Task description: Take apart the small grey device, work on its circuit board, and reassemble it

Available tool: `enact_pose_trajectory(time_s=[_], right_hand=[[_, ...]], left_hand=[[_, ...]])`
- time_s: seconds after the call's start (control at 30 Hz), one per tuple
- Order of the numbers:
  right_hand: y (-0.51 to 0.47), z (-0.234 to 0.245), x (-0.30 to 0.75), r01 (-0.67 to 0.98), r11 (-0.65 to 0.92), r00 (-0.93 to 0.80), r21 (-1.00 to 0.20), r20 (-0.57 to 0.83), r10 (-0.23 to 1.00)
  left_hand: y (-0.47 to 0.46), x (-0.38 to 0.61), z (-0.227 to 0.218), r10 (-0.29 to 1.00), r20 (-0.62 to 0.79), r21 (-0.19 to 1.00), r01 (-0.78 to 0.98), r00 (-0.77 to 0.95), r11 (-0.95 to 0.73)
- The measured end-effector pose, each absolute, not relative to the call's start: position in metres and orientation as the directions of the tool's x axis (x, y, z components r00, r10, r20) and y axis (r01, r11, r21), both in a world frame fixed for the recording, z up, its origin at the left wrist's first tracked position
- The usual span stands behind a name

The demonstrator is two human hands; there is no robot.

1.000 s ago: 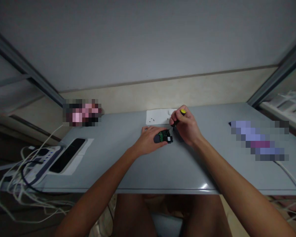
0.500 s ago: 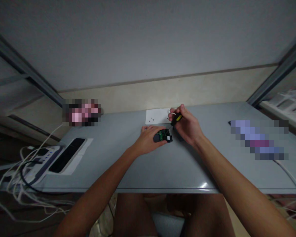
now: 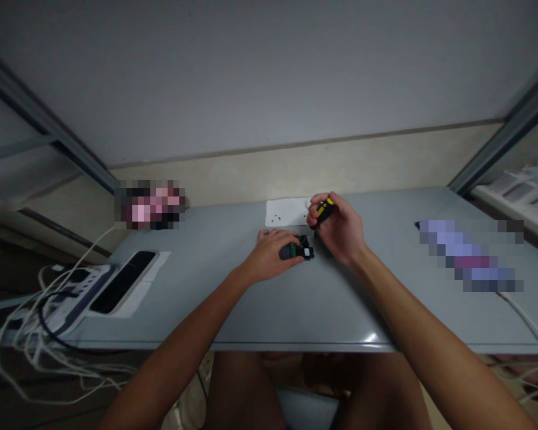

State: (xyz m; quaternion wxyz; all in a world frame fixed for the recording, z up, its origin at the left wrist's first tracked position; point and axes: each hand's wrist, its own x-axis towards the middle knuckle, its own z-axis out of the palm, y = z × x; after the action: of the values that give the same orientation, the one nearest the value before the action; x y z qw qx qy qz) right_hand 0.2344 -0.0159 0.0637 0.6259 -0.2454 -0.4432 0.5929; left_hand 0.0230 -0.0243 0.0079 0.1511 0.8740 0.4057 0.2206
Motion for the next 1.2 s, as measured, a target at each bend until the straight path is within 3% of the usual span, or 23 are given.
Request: enact_pose_trajectory(time_s=[0.17, 0.7, 1.2], right_hand=[[-0.0125, 0.0608, 0.2401, -0.581, 0.122, -0.058, -0.805, 0.191, 0.98], [-0.018, 0.07, 0.2363, -0.623, 0.081, -0.124, -0.778, 0.2, 0.972], [-0.0135, 0.065, 0.2336, -0.582, 0.201, -0.032, -0.788, 0.27, 0.962]], left_hand=[[-0.0242, 0.0225, 0.0076, 0.768, 0.282, 0.442, 0.633, 0.575, -0.636], [-0.0241, 0.0234, 0.0092, 0.782, 0.265, 0.469, 0.633, 0.564, -0.616], [-0.0248, 0.023, 0.0107, 0.783, 0.266, 0.46, 0.64, 0.562, -0.616]])
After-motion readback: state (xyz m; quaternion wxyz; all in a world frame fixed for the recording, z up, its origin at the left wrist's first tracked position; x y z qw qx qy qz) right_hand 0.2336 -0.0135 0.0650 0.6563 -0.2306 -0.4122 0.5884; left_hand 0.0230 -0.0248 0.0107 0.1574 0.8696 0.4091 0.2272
